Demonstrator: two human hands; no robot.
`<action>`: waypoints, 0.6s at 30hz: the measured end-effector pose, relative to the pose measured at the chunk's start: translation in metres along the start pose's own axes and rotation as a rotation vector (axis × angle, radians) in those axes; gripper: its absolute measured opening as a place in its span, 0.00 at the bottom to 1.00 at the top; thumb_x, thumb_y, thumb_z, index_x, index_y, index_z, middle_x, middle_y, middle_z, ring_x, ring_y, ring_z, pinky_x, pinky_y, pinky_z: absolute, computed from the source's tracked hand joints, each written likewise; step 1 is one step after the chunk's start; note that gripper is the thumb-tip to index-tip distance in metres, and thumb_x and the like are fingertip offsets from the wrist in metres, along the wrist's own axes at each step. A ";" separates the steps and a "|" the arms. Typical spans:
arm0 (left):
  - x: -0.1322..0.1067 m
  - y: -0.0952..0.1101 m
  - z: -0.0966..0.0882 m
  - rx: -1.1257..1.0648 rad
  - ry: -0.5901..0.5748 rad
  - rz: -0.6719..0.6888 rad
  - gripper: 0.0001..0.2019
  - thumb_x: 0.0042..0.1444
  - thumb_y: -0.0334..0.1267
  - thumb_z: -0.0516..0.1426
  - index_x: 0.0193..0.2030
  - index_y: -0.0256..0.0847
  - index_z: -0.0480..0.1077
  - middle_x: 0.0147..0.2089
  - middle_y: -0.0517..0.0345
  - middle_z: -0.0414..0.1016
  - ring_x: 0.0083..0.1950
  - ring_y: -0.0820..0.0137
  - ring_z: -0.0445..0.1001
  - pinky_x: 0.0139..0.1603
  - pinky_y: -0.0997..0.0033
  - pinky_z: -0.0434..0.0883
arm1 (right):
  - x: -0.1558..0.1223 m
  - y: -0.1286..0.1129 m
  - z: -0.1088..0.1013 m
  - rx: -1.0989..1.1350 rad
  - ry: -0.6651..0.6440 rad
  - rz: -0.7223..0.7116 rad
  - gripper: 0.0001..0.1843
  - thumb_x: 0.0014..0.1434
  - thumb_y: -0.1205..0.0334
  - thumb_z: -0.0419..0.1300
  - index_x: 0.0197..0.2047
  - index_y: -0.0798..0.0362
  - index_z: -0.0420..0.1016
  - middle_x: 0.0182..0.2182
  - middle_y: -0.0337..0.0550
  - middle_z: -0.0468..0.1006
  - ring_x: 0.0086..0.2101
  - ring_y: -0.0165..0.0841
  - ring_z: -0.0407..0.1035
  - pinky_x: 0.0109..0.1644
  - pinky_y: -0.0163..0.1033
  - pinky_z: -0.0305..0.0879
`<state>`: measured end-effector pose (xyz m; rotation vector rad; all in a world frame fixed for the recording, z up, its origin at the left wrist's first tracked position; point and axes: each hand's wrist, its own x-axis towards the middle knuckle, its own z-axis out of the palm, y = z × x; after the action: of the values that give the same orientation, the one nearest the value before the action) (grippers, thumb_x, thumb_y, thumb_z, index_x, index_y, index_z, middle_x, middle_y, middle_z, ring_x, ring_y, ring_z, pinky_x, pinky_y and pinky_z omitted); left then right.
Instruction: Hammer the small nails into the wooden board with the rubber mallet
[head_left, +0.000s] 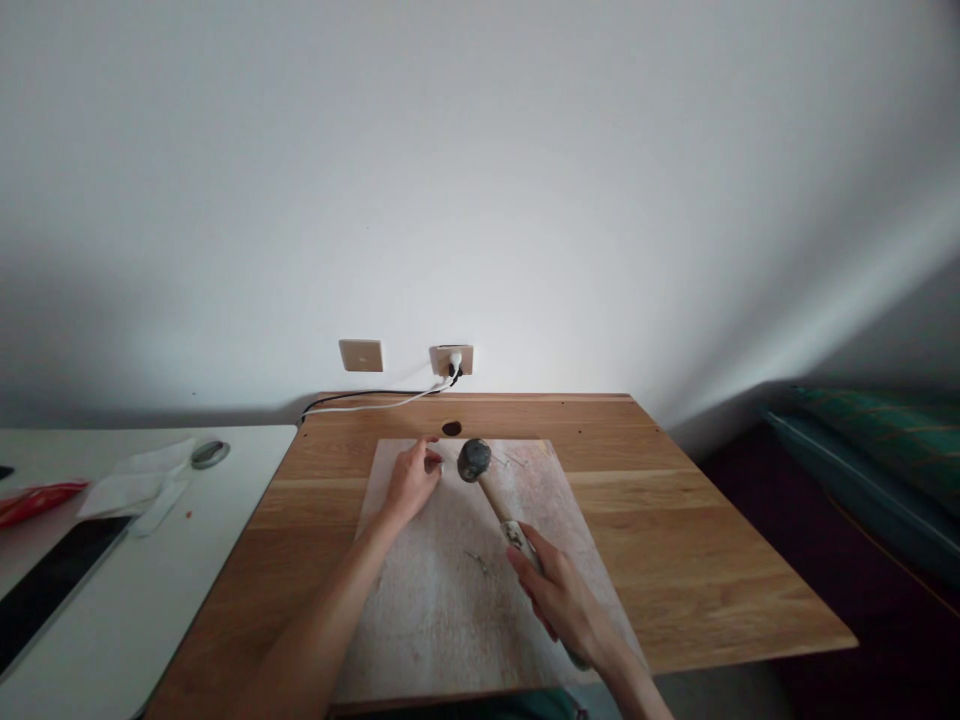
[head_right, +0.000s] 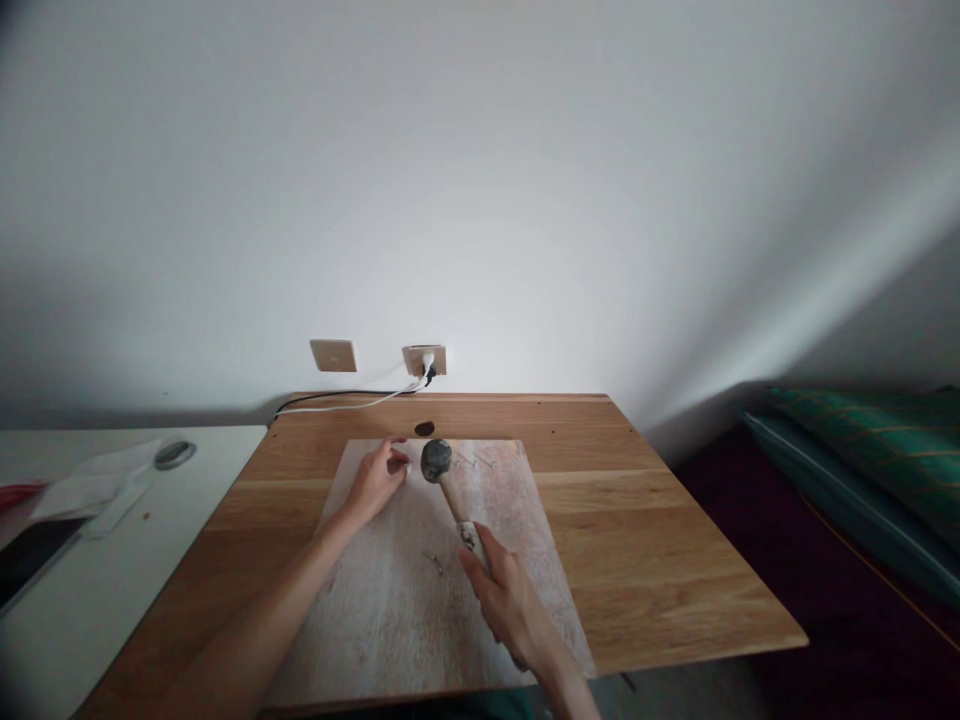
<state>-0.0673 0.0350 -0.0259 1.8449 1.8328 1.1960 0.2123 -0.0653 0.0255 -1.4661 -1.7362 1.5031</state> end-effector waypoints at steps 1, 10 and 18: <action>0.001 0.002 -0.001 0.009 -0.013 -0.002 0.24 0.52 0.22 0.61 0.56 0.44 0.71 0.39 0.58 0.84 0.44 0.62 0.83 0.52 0.61 0.76 | -0.006 0.004 -0.002 0.000 0.003 0.016 0.35 0.70 0.39 0.50 0.68 0.57 0.65 0.22 0.26 0.61 0.17 0.26 0.57 0.15 0.29 0.54; -0.048 0.075 -0.041 0.358 -0.415 0.617 0.20 0.60 0.28 0.63 0.59 0.43 0.71 0.52 0.52 0.81 0.54 0.59 0.78 0.59 0.57 0.73 | -0.013 0.023 -0.003 0.031 0.030 0.049 0.37 0.70 0.38 0.51 0.69 0.59 0.66 0.19 0.27 0.63 0.16 0.27 0.56 0.15 0.29 0.53; -0.093 0.111 -0.036 0.664 -0.523 0.921 0.06 0.65 0.25 0.59 0.44 0.38 0.74 0.36 0.56 0.79 0.41 0.62 0.79 0.44 0.64 0.74 | -0.009 0.027 -0.004 0.063 0.016 0.033 0.32 0.69 0.36 0.52 0.60 0.55 0.71 0.19 0.27 0.63 0.15 0.26 0.54 0.15 0.30 0.49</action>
<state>-0.0025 -0.0808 0.0418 3.1620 1.1273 0.1426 0.2308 -0.0749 0.0052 -1.4777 -1.6479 1.5440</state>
